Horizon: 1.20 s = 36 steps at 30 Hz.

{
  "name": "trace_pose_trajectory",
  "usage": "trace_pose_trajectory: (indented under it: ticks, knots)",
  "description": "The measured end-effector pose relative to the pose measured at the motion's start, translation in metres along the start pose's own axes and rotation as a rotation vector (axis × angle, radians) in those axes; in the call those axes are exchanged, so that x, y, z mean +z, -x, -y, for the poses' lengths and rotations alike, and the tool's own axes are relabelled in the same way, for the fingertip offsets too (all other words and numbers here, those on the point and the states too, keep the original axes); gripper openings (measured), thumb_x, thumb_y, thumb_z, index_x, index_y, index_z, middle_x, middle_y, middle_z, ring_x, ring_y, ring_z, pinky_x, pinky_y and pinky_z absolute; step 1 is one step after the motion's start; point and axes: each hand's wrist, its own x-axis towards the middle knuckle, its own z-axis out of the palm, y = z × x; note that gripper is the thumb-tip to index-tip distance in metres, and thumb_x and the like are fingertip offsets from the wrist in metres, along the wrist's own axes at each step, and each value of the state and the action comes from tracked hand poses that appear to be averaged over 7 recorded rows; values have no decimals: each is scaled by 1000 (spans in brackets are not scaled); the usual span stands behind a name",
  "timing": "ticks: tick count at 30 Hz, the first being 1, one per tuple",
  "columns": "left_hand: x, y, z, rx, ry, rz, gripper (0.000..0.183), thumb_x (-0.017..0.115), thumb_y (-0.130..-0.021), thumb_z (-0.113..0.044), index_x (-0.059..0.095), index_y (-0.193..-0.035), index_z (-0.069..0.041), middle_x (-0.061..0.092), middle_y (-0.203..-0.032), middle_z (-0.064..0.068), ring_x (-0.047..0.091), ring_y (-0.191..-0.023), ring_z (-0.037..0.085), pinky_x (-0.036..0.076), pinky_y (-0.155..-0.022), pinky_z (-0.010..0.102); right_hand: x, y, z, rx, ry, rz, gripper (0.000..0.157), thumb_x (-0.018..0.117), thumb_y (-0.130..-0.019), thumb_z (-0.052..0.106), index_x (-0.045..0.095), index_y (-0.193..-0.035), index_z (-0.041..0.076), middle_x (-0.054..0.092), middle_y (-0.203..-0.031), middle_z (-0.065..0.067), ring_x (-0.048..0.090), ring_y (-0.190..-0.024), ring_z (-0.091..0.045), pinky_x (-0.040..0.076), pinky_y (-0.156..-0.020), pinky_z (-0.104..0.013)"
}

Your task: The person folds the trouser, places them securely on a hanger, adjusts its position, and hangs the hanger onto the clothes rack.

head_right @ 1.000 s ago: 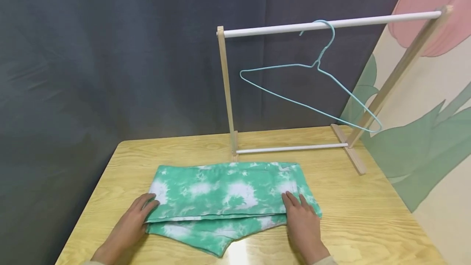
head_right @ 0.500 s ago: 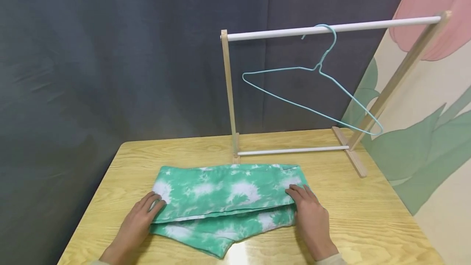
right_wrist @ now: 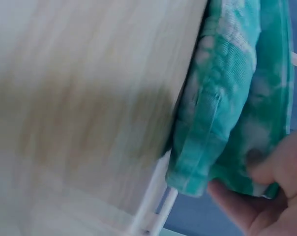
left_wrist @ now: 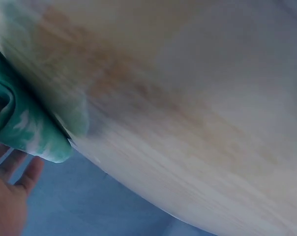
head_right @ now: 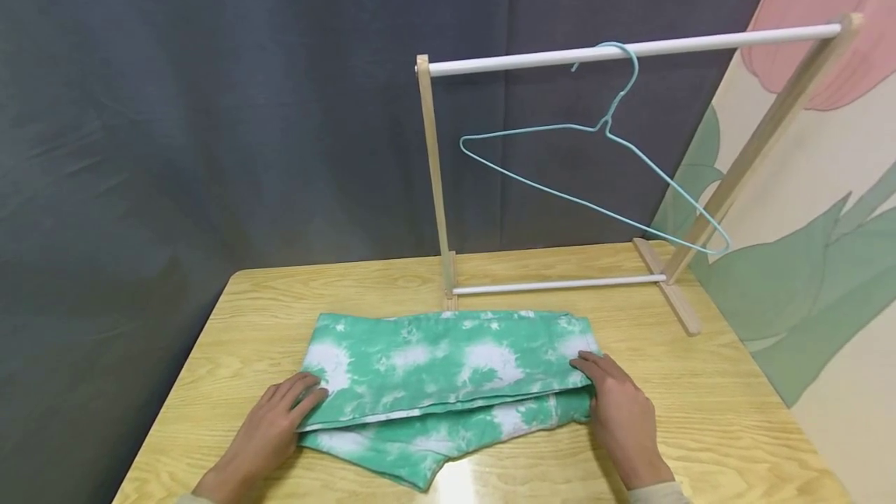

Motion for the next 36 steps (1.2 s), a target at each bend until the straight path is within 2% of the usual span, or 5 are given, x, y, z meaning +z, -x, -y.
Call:
trace_pose_trajectory:
  ticks: [11, 15, 21, 26, 36]
  knots:
    - [-2, 2, 5, -143, 86, 184, 60, 67, -75, 1, 56, -128, -25, 51, -129, 0, 48, -125, 21, 47, -87, 40, -10, 2, -11, -48, -117, 242, 48, 57, -80, -11, 64, -122, 11, 62, -128, -13, 57, -116, -44, 51, -84, -57]
    - [-10, 1, 8, -227, 386, 300, 58, 65, -80, -9, 53, -134, -26, 43, -140, 2, 38, -132, 25, 40, -92, 49, -21, -5, -24, 51, -346, 419, 46, 51, -91, 2, 52, -136, 11, 47, -143, -20, 46, -127, -47, 51, -85, -52]
    - [-21, -19, 15, -695, 856, 273, 49, 52, -96, -19, 40, -143, -12, 30, -144, 16, 32, -133, 37, 41, -96, 55, -26, -24, -45, 475, -694, 676, 77, 24, -100, 57, 9, -153, 3, 17, -154, -32, 27, -136, -54, 45, -95, -54]
    - [-20, -34, 26, -1055, 971, 268, 62, 50, -97, -36, 30, -145, -3, 40, -140, 26, 44, -126, 42, 49, -89, 46, -12, -40, -49, 550, -791, 778, 88, 30, -97, 61, 7, -151, -6, 15, -153, -35, 27, -137, -52, 42, -101, -55]
    - [3, -52, 30, -1116, 1269, 370, 72, 55, -93, -47, 37, -141, 4, 55, -129, 24, 63, -108, 28, 53, -91, 44, 0, -41, -52, 522, -980, 819, 83, 52, -96, 44, 9, -152, 0, 32, -151, -25, 48, -130, -33, 44, -102, -47]
